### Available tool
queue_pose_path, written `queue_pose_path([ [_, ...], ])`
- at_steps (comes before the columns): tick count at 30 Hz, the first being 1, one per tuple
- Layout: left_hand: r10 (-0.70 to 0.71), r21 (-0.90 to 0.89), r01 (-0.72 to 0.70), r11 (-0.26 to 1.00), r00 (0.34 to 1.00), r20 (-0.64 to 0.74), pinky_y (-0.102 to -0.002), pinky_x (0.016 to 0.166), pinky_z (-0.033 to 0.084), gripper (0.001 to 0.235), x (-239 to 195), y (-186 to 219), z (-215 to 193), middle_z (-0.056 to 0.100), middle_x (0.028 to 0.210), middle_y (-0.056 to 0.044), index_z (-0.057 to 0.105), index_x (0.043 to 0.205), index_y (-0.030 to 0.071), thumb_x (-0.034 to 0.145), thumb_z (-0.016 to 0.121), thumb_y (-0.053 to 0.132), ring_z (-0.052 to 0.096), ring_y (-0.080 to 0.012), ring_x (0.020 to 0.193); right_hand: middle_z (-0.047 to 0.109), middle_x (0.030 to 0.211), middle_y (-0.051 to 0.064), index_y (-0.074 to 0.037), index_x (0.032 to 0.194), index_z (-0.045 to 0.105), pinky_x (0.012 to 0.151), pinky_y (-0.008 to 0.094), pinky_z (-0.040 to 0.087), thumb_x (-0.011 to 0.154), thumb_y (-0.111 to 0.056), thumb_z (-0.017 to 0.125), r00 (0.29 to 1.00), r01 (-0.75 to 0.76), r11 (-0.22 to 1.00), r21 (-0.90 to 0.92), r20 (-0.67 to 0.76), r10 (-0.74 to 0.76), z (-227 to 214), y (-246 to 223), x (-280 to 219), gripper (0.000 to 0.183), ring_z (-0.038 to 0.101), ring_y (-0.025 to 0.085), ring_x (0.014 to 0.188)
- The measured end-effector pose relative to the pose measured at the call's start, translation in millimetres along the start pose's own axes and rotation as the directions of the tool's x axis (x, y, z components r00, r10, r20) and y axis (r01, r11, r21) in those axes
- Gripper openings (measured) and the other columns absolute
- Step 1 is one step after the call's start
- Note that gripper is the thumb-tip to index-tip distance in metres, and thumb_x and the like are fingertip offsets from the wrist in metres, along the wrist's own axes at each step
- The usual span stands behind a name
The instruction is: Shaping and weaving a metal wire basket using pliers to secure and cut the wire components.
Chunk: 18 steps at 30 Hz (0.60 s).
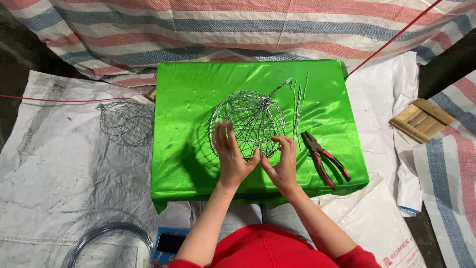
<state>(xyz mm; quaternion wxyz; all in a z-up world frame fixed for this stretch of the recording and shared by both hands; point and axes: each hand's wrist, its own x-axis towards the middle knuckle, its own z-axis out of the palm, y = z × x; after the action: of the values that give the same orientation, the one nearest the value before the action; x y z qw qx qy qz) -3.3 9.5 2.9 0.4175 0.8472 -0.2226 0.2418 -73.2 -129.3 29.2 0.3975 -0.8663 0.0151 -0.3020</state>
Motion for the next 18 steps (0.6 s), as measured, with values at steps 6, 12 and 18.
queue_pose_path([
  [6, 0.021, 0.008, -0.021, 1.000, 1.000, -0.020, -0.071, 0.116, 0.018, 0.106, 0.3, -1.9, 4.1, 0.024, 0.160, -0.027, 0.018, 0.161, 0.004, 0.078, 0.062, 0.052, 0.020, -0.0465, 0.150, 0.051, 0.123, 0.013, -0.005, 0.133, 0.051, 0.088, 0.039, 0.052, 0.077, -0.003, 0.081, 1.000, -0.002, 1.000, -0.001, -0.002, 0.002, 4.0, 1.4, -2.7, 0.064, 0.051, 0.033, 0.117],
  [12, -0.010, -0.169, 0.029, 0.985, 0.994, 0.109, -0.054, 0.115, 0.029, 0.074, 7.0, -22.8, -34.0, 0.043, 0.153, -0.014, 0.035, 0.157, 0.011, 0.097, 0.058, 0.049, 0.041, -0.0325, 0.142, 0.052, 0.124, 0.012, -0.007, 0.136, 0.053, 0.091, 0.040, 0.052, 0.083, -0.008, 0.080, 0.999, -0.018, 0.998, 0.054, 0.032, 0.016, -4.7, -1.1, -3.4, 0.060, 0.053, 0.032, 0.119],
  [18, 0.129, -0.072, -0.123, 0.990, 0.988, 0.088, -0.049, 0.104, 0.039, 0.072, 24.9, -44.0, -42.4, 0.053, 0.145, -0.005, 0.053, 0.147, 0.016, 0.085, 0.074, 0.046, 0.057, -0.0241, 0.123, 0.052, 0.124, 0.011, -0.008, 0.138, 0.053, 0.091, 0.039, 0.051, 0.086, -0.010, 0.080, 1.000, 0.002, 0.998, 0.059, 0.022, -0.003, -4.8, -3.2, -4.4, 0.058, 0.055, 0.030, 0.119],
])
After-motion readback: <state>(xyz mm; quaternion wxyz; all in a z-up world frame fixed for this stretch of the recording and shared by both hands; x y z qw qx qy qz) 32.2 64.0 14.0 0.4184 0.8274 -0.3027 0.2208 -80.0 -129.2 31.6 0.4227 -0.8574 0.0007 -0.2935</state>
